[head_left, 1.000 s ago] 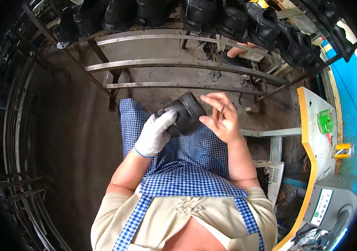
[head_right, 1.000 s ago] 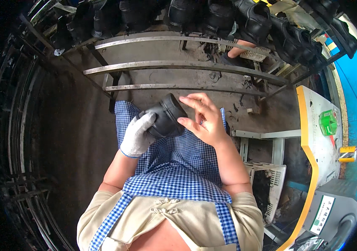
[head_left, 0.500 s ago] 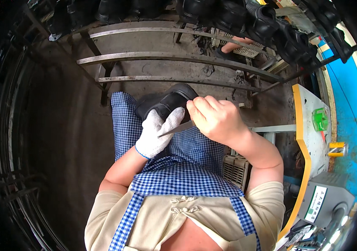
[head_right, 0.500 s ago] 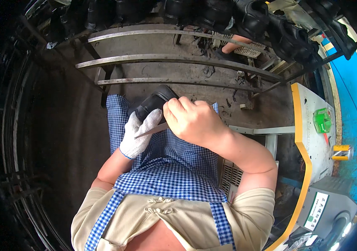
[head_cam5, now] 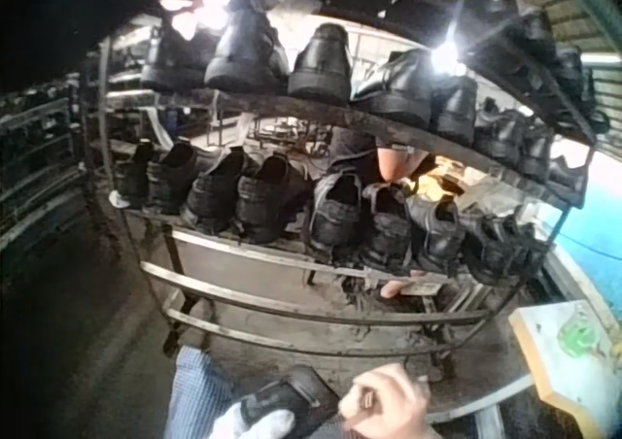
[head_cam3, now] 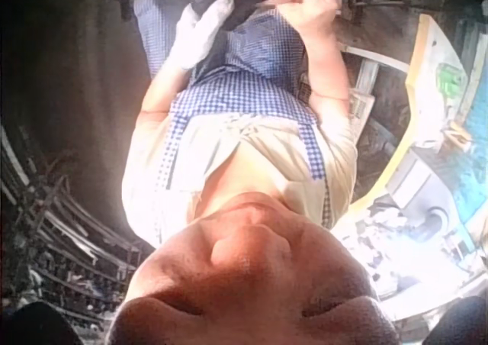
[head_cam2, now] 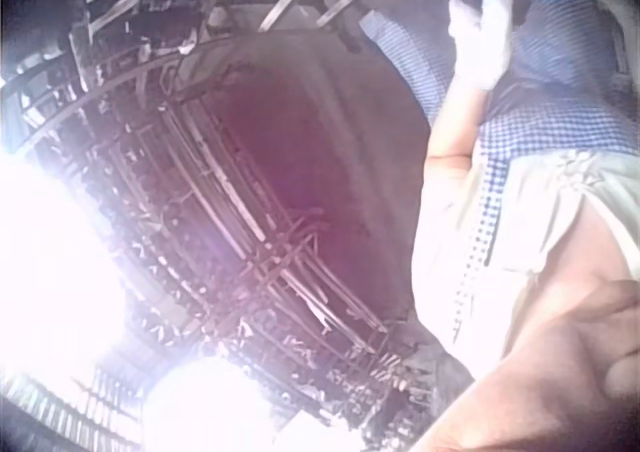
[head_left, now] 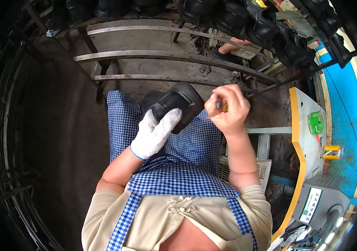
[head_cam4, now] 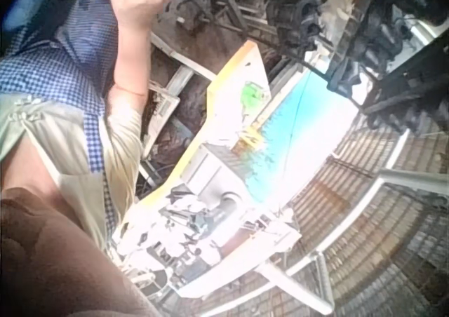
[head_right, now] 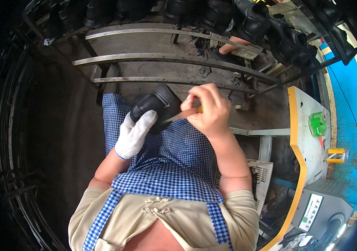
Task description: The person uses a pointed metal tool to scrape and clean the sole and heel area of a black shoe. They repeatedly pick up shoes from a nearby rack, perform the scraping action on the bottom of the shoe, and then return the shoe to the rack. The process is repeated for multiple shoes throughout the video.
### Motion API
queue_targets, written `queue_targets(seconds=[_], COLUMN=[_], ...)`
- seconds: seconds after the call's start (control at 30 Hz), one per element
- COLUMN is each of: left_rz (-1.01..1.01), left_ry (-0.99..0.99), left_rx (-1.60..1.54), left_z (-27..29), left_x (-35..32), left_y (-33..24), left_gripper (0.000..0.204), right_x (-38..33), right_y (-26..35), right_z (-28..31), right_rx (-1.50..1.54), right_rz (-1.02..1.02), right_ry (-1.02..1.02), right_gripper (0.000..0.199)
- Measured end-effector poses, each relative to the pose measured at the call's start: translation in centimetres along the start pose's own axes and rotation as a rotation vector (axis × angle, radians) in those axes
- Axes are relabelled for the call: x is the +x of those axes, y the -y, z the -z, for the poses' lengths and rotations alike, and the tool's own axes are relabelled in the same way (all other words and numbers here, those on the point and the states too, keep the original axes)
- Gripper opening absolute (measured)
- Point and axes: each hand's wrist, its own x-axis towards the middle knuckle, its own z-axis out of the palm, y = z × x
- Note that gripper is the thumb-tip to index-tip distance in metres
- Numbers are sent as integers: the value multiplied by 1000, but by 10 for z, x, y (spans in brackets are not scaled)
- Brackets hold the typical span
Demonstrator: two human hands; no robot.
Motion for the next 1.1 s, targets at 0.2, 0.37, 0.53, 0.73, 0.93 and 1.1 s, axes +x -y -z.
queue_targets(seconds=[0.2,0.37,0.53,0.73,0.93,1.1], left_rz=[-10,-84,-444,-493,-411,-481], left_ry=[-95,-362,-465,-527,-526,-505], left_rx=[-391,-120,35,101,208,233], left_z=[8,-3,-10,-8,-9,-8], left_x=[6,4,20,27,27,33], left_y=[15,11,30,41,35,39], left_gripper=[47,31,27,27,26,25], right_x=[-39,-32,-24,-19,-23,-22], right_y=[7,36,50,61,61,65], right_z=[-2,2,-5,-12,-15,-15], right_rx=[506,424,232,204,149,156], right_rz=[-583,-347,-292,-253,-253,-274], right_ry=[278,276,220,218,274,266], right_gripper=[25,42,44,52,54,48])
